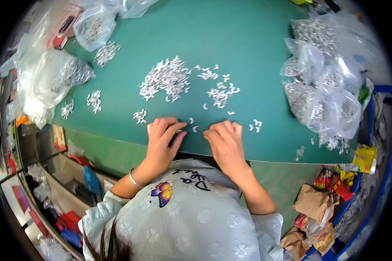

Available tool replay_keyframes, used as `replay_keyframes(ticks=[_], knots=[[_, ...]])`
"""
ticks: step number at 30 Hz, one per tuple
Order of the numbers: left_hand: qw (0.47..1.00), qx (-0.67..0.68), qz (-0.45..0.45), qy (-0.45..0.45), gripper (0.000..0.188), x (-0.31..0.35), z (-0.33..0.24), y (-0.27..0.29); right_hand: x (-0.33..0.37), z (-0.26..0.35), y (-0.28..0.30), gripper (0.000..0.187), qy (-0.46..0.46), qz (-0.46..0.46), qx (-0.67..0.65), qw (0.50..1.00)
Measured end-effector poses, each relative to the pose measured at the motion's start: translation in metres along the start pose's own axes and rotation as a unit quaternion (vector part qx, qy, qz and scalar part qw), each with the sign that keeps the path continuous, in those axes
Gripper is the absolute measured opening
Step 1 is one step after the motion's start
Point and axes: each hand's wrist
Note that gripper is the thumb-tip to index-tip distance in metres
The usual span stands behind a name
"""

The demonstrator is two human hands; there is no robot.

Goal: The person sorts small silver-colored metal clips on a green table by hand, picking them up from a large pile and placing them into smaller groups or plastic bags.

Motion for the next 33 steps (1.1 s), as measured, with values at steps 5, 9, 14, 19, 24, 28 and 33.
replay_keyframes(ticks=[5,9,14,19,24,28,33], knots=[[0.997,-0.024,0.044,-0.051,0.032,-0.007,-0.005,-0.009,0.006,-0.007,0.008,0.025,0.002,-0.034,0.009,0.999],[0.997,-0.018,0.044,-0.067,0.025,-0.008,-0.001,-0.015,0.005,-0.009,0.02,0.028,-0.025,-0.037,0.054,0.998],[0.997,-0.005,0.049,-0.065,0.02,-0.003,0.005,-0.009,0.015,-0.005,0.024,0.023,-0.059,-0.005,0.076,0.995],[0.999,-0.013,0.006,-0.03,0.021,0.004,0.01,-0.003,0.009,-0.008,0.031,0.012,-0.051,-0.091,0.006,0.995],[1.0,-0.021,-0.011,-0.018,0.025,0.008,0.009,-0.003,-0.035,-0.057,0.178,0.009,-0.028,-0.295,0.321,0.899],[0.999,-0.011,0.004,-0.03,0.027,0.003,0.005,-0.004,-0.041,-0.136,0.252,0.009,-0.151,-0.226,0.325,0.906],[1.0,-0.016,0.012,0.003,0.03,0.01,0.008,0.005,-0.045,-0.105,0.217,0.01,-0.129,-0.25,0.293,0.914]])
Point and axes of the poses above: each hand's wrist, its own x-axis away from the middle knuckle, its own y-axis out of the back of the hand, z = x × y, and after that the axes turned 5 degrees about y, right-handed
